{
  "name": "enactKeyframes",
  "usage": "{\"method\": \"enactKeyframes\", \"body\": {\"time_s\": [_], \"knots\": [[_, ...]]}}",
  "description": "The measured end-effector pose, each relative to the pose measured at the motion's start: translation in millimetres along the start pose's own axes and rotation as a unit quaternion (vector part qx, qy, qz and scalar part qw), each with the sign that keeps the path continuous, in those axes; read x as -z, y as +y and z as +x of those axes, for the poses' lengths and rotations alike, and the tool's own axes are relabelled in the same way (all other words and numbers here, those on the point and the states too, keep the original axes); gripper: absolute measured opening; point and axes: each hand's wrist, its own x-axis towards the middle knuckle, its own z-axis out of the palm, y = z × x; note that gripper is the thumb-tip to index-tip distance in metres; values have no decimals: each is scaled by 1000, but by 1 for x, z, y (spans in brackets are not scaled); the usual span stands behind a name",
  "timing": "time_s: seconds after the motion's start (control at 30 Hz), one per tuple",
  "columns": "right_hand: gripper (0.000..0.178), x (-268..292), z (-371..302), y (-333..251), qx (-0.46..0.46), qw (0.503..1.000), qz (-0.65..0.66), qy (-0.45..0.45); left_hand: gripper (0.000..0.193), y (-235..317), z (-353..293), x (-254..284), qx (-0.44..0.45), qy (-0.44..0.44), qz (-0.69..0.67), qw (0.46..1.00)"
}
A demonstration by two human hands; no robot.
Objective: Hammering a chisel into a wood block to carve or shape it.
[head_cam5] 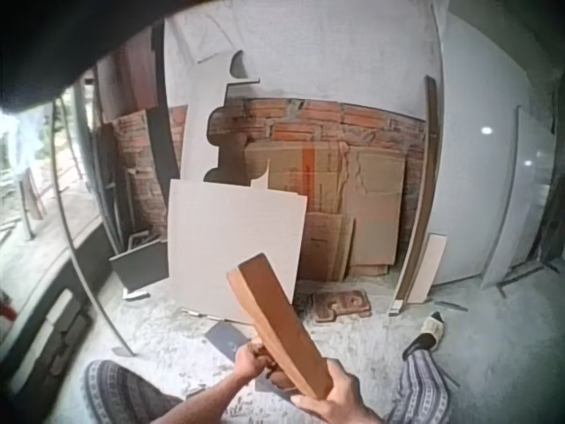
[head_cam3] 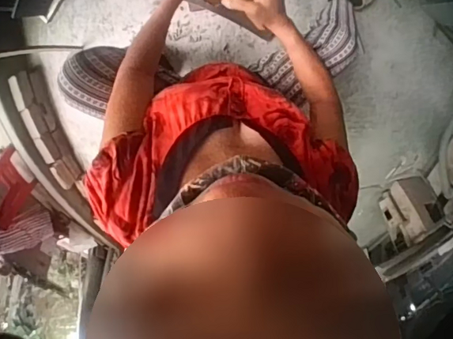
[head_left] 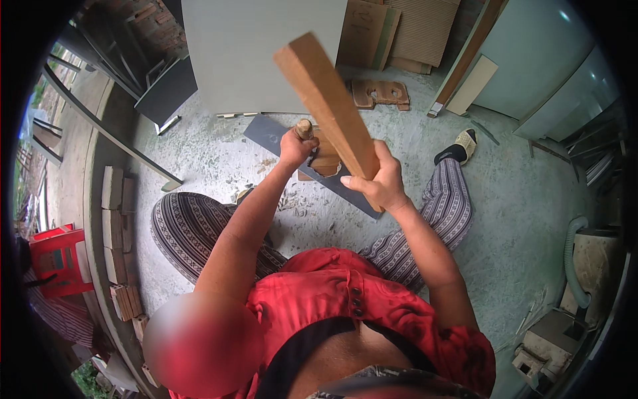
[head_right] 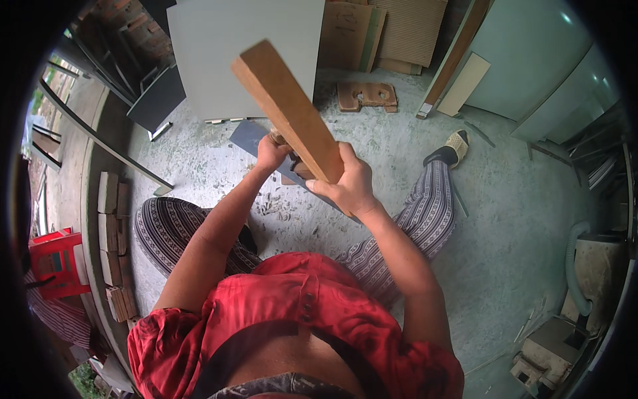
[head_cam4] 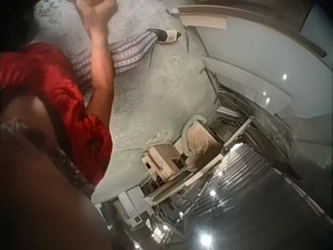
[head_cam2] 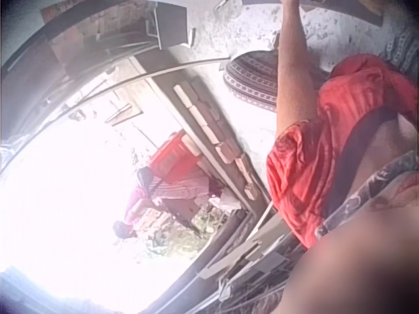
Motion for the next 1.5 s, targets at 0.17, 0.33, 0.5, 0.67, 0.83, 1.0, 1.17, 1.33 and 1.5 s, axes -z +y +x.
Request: {"method": "enactKeyframes", "body": {"time_s": [0.17,0.33,0.5,0.67,0.83,1.0,1.17,1.33,1.5], "knots": [[66,-4,0,6,17,997,46,63,32,5,0,-2,7,-3,1,1000],[63,-6,1,22,-148,958,-215,-121,32,0,1,-8,-49,50,102,992],[59,7,-4,24,-135,982,-119,-58,33,7,-4,-7,-12,2,-10,1000],[60,10,-2,18,-135,990,-43,-11,30,17,-6,-4,25,4,-2,1000],[60,7,-2,4,-11,999,-5,51,30,16,-7,-7,3,25,12,1000],[64,9,-5,8,9,999,-46,13,31,20,-8,-11,-31,38,24,999],[66,5,-1,19,-134,945,-263,-143,28,4,-7,-14,-30,8,98,995],[66,10,-4,12,-68,987,-138,-50,26,30,-12,-11,-39,22,61,997],[66,12,-2,17,-45,992,-114,-7,30,23,-2,0,0,-10,25,1000]]}}
